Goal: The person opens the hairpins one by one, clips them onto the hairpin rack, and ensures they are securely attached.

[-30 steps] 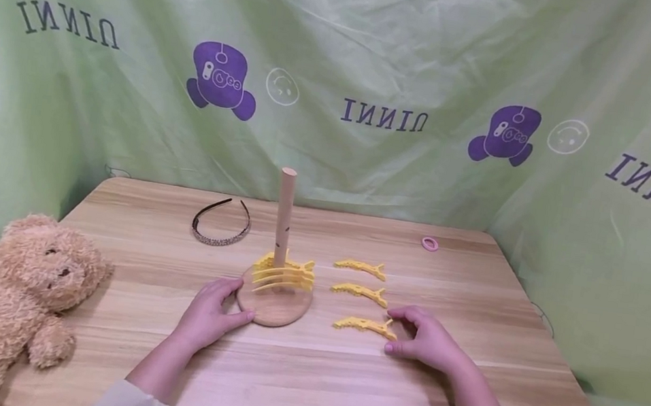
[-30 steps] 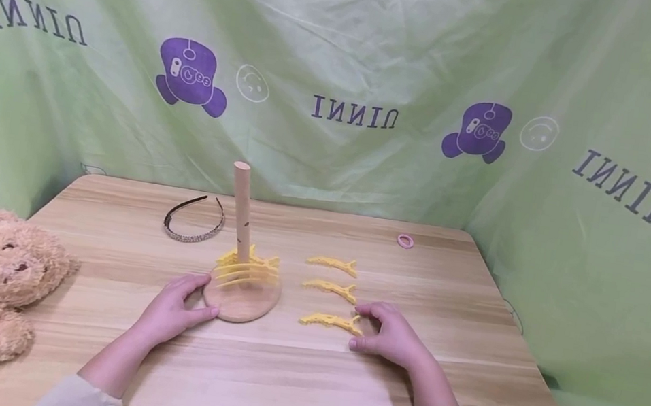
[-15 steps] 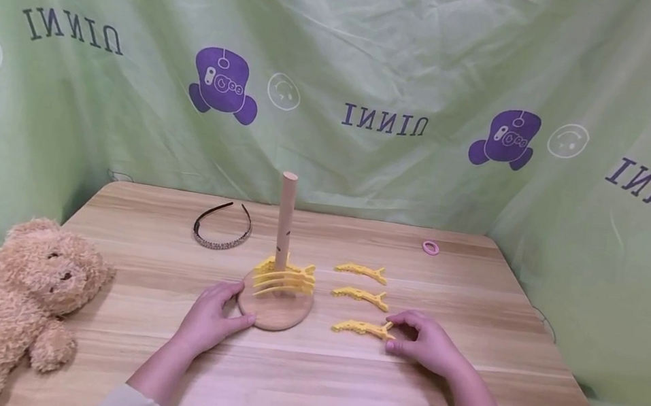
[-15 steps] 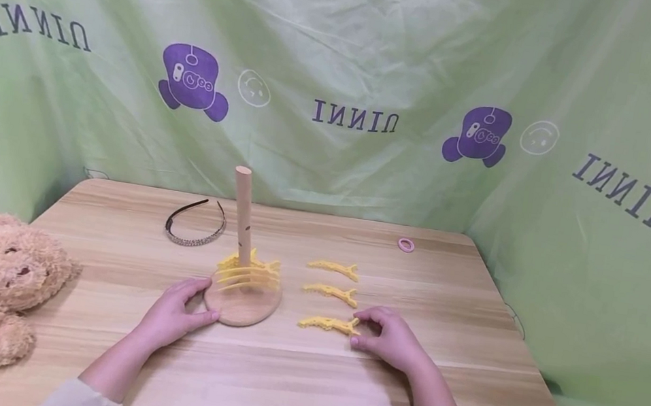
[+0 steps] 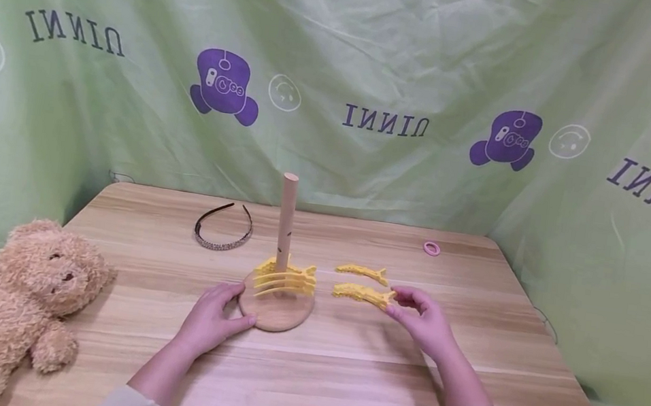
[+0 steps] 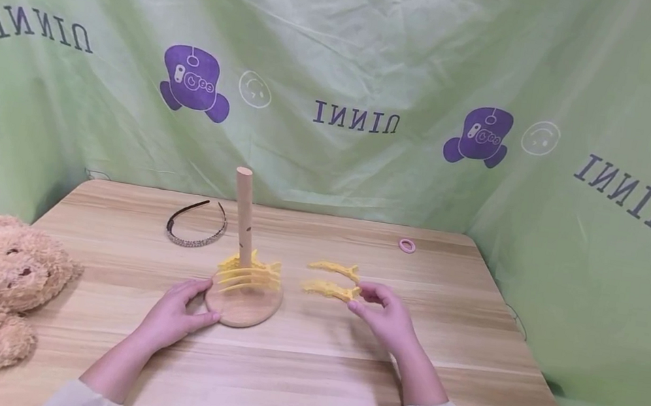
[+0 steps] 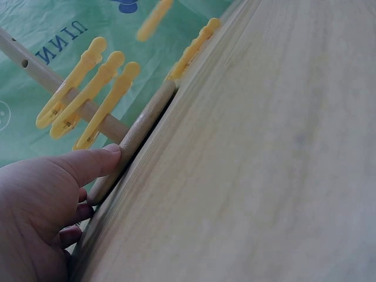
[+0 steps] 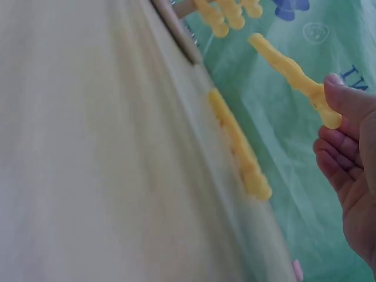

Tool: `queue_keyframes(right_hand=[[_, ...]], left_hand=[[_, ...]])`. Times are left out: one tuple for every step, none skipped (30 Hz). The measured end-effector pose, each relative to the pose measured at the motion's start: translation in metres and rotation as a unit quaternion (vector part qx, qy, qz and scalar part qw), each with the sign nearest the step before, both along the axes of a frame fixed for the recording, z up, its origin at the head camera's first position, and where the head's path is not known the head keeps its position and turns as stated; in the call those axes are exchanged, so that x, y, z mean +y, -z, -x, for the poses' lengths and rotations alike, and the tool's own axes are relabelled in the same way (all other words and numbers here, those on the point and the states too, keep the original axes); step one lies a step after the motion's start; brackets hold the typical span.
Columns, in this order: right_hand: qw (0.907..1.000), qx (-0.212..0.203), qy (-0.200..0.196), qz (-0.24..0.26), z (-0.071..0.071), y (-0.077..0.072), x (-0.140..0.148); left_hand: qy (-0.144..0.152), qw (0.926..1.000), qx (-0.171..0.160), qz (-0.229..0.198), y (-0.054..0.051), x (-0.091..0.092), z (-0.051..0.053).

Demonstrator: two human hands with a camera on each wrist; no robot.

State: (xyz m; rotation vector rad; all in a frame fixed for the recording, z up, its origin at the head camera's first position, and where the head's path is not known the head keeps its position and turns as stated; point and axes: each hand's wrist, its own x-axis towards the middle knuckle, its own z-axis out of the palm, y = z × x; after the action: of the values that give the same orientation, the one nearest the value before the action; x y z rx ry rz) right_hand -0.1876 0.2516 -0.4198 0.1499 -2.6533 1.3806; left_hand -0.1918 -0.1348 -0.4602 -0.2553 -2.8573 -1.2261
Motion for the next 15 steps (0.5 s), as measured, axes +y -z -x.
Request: queue_keyframes(right_hand=[[0.9999,0.013,0.003,0.004,0.002,-0.003,-0.003],[0.9996,0.027,0.005,0.008,0.003,-0.006,-0.006],[0.9992,0.039,0.007,0.009,0.005,-0.009,-0.01],[0.9987,0.05,0.009,0.009,0.007,-0.011,-0.014],[0.9981,0.061,0.007,0.011,0.009,-0.014,-0.018],[0.9975,0.069,0.007,0.012,0.011,-0.016,-0.022],[0.9969,0.078,0.006,0.015,0.014,-0.017,-0.027],[0.9965,0.082,0.006,0.016,0.016,-0.019,-0.031],[0.9963,0.083,0.003,0.019,0.018,-0.021,-0.036],[0.9962,0.084,0.0,0.022,0.02,-0.022,-0.04],[0.9961,0.084,-0.003,0.026,0.023,-0.024,-0.045],[0.996,0.084,-0.006,0.029,0.025,-0.025,-0.049],[0.9959,0.083,-0.01,0.034,0.027,-0.026,-0.054],[0.9958,0.082,-0.015,0.037,0.029,-0.028,-0.058],[0.9957,0.081,-0.019,0.042,0.032,-0.029,-0.063]], left_hand=[[0.0,1.0,0.001,-0.001,0.0,0.0,0.0],[0.0,1.0,0.001,0.0,0.001,0.0,0.0],[0.0,1.0,0.002,-0.001,0.001,0.0,0.0],[-0.001,1.0,0.001,-0.002,0.001,0.0,0.0],[-0.001,1.0,0.002,-0.002,0.002,0.0,0.0],[-0.001,1.0,0.002,-0.002,0.002,-0.001,0.0],[-0.002,1.0,0.003,-0.003,0.002,0.0,0.0],[-0.002,1.0,0.002,-0.003,0.002,0.0,0.0],[-0.002,1.0,0.002,-0.004,0.002,0.0,0.0],[-0.002,1.0,0.002,-0.005,0.002,0.0,0.0],[-0.002,1.0,0.002,-0.006,0.002,0.0,0.001],[-0.001,1.0,0.002,-0.005,0.003,0.0,0.001],[-0.001,1.0,0.002,-0.005,0.003,0.0,0.001],[-0.001,1.0,0.002,-0.005,0.003,0.0,0.001],[-0.001,1.0,0.001,-0.005,0.003,-0.001,0.002]])
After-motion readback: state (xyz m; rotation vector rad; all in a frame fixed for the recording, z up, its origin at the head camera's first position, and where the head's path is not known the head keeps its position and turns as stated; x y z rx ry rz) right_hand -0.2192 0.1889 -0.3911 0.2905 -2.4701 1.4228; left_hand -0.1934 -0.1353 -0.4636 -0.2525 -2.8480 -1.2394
